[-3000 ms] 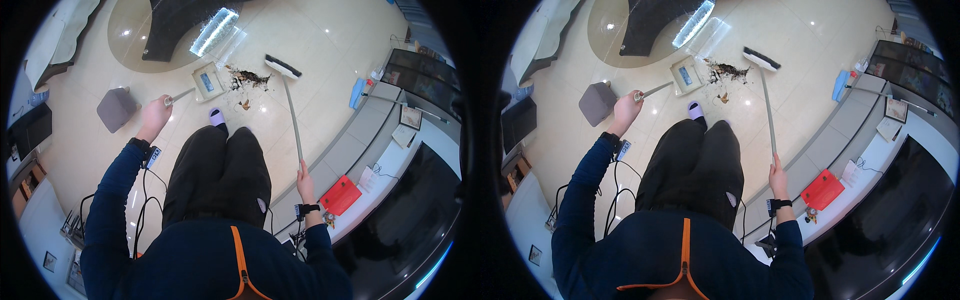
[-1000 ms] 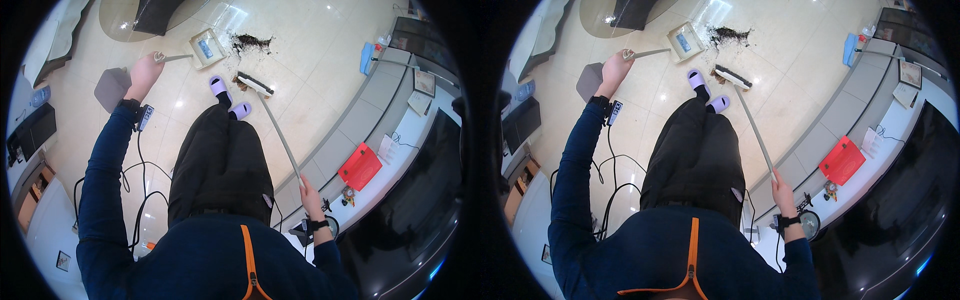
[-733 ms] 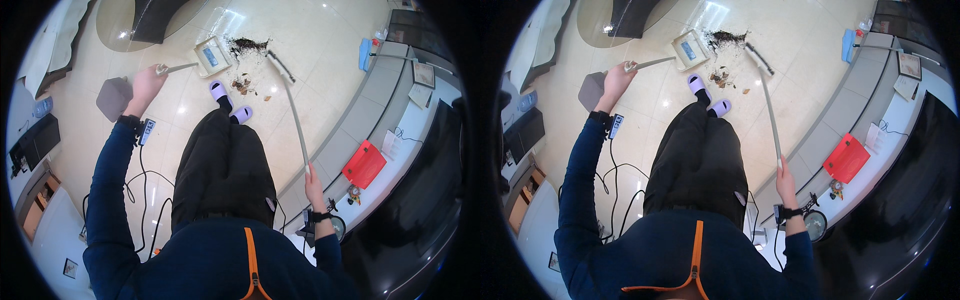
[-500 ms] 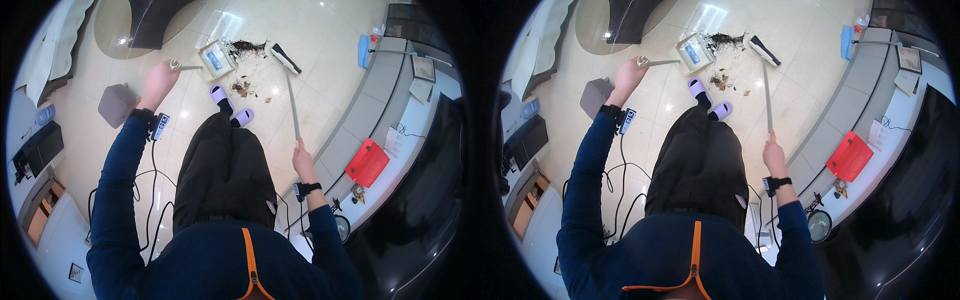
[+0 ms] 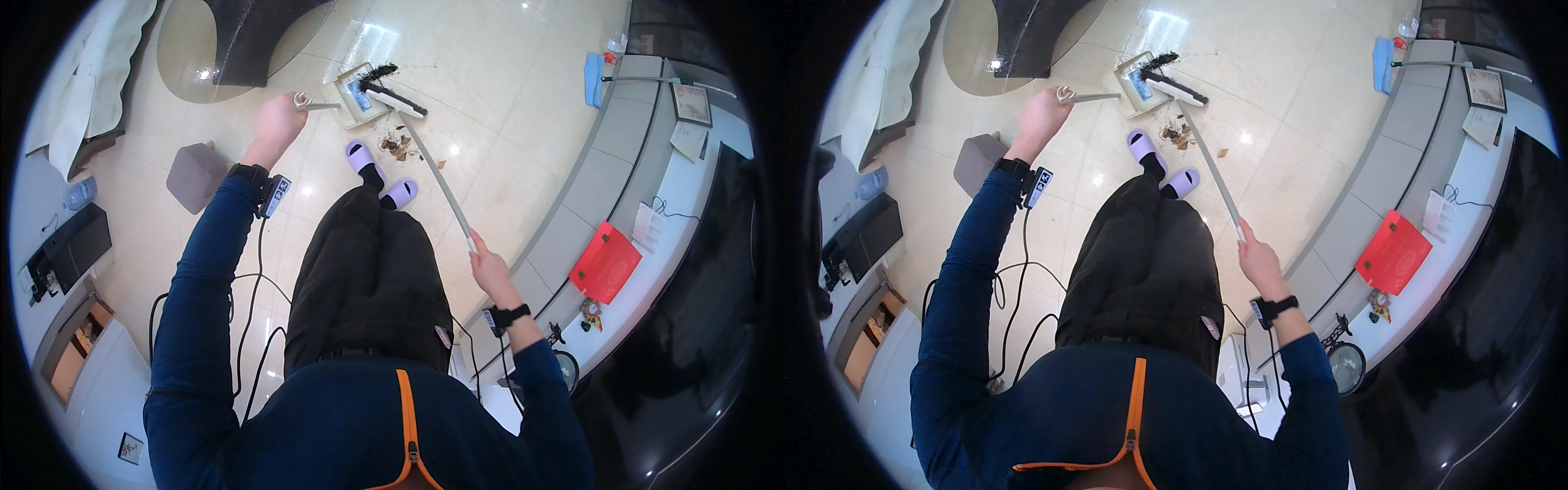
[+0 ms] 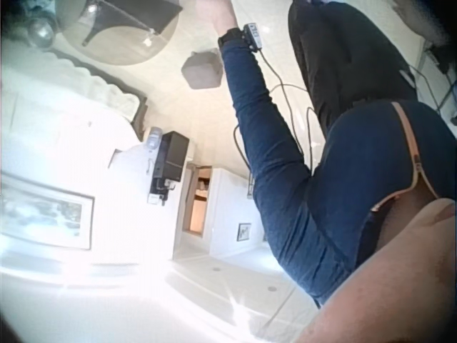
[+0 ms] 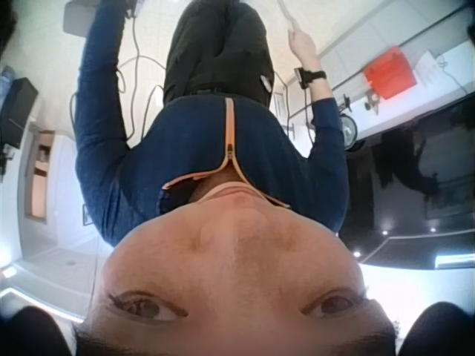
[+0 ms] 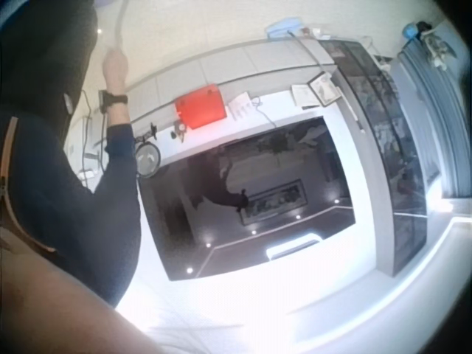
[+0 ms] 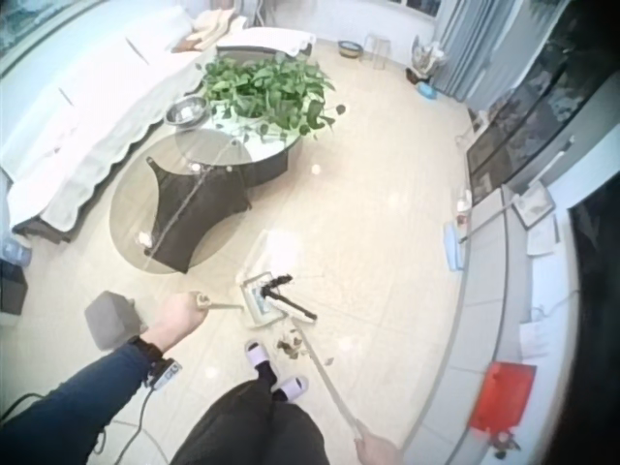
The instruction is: The person sweeps debris on a tiled floor into a dustpan using a broom, then transfers the collected debris into a blue plastic bag. They walk to a doorway and place the bag down, then return to pick up an orange basin and fill it with water at a kitchen sink.
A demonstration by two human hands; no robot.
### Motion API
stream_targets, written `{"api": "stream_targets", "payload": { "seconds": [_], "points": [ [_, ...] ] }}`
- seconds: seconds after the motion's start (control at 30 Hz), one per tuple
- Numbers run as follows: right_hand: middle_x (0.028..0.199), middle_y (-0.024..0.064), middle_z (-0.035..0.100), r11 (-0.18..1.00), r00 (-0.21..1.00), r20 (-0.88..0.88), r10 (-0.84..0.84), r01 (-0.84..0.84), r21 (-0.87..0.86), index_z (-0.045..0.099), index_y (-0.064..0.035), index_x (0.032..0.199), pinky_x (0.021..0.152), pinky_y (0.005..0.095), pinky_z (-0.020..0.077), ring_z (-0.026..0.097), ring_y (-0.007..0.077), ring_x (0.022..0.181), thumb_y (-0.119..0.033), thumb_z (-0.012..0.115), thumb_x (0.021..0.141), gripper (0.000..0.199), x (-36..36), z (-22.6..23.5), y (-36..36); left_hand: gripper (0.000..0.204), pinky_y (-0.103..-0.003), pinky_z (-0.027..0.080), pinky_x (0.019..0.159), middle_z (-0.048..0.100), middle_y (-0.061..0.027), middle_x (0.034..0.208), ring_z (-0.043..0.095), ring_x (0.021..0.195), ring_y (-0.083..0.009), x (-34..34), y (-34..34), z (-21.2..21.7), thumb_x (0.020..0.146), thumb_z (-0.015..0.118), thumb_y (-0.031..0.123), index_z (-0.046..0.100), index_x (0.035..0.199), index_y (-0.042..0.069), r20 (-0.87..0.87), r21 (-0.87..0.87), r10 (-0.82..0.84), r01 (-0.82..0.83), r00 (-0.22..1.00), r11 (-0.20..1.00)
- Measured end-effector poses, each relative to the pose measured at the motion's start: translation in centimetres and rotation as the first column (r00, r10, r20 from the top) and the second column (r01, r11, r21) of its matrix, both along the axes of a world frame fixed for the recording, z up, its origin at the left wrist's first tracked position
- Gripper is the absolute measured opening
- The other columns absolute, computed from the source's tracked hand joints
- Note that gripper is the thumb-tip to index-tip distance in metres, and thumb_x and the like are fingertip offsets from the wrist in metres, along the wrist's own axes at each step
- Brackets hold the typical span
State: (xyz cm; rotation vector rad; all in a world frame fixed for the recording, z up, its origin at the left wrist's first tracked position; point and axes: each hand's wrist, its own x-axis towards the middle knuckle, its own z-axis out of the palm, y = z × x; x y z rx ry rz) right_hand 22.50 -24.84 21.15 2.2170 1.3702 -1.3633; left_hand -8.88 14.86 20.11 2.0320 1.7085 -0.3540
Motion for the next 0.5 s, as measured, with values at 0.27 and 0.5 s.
{"api": "stream_targets", "payload": {
  "seconds": [0.27, 0.5],
  "points": [
    [0.073, 0.0253, 0.063, 0.972, 0.978, -0.056, -0.2, 0.206, 0.11, 0.036, -0.0208, 0.146, 0.062, 0.0497, 0.0492, 0.063, 0.043, 0.07, -0.019, 0.051, 0.096, 0.052, 2.1, 3.8, -1.5, 0.031, -0.046, 0.052, 0.078, 0.069, -0.0187, 0.092, 0.066, 0.088, -0.0368, -0.3, -0.4, 0.1, 0.083, 0.061, 0.029, 0.068, 0.106, 0.01, 0.069, 0.033, 0.011, -0.013, 0.998, 0.999],
    [0.069, 0.022, 0.063, 0.937, 0.934, -0.081, -0.349, 0.347, -0.044, 0.037, -0.0191, 0.146, 0.056, 0.0443, 0.05, 0.063, 0.0343, 0.058, -0.023, 0.046, 0.097, 0.05, 0.9, -2.5, 9.0, 0.029, -0.046, 0.053, 0.077, 0.069, -0.0174, 0.092, 0.066, 0.087, -0.0362, -0.4, -0.2, -0.3, 0.084, 0.061, 0.029, 0.068, 0.105, 0.011, 0.031, 0.036, 0.013, -0.014, 0.999, 0.999]
  ]
}}
